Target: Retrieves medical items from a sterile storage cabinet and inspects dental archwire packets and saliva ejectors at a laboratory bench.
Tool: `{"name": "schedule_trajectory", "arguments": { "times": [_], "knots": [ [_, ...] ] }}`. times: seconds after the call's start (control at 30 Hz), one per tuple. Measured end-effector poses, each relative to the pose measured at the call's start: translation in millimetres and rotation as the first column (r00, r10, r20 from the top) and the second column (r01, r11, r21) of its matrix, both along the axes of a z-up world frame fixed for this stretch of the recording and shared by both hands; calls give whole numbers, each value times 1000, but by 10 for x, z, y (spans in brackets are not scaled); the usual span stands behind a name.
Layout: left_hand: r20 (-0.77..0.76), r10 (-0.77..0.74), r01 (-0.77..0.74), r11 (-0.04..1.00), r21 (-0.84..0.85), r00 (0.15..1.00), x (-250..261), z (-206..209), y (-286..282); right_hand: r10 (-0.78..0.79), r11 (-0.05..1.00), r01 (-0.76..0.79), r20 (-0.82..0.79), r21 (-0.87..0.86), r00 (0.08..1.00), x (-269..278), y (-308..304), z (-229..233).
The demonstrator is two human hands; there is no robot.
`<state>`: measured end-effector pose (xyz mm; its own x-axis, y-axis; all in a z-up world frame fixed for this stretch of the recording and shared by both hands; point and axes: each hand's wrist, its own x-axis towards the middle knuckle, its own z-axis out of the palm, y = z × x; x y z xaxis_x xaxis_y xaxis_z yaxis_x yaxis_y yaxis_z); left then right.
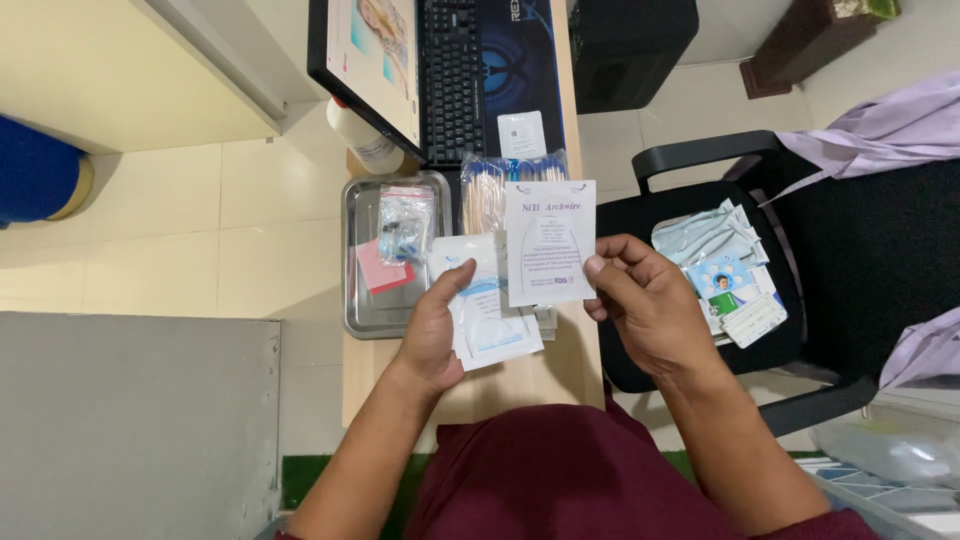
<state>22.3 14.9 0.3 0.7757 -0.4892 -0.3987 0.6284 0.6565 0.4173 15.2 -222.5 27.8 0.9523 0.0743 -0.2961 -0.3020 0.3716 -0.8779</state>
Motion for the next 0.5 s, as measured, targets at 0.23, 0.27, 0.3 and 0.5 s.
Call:
{"name": "schedule_trajectory", "arguments": {
  "times": [0.23,0.27,0.3,0.5],
  "knots": [
    [19,60,-60,998,13,998,42,13,32,-3,999,2,23,39,1000,-39,-38,197],
    [21,56,-56,998,14,998,42,21,33,-2,999,1,21,37,1000,-51,-42,208],
    [22,53,-53,998,14,998,43,28,34,-1,999,1,20,36,1000,-60,-45,219],
    [27,47,-47,999,-2,999,55,-31,41,3,1000,-4,21,14,1000,-73,-31,243]
  ]
}}
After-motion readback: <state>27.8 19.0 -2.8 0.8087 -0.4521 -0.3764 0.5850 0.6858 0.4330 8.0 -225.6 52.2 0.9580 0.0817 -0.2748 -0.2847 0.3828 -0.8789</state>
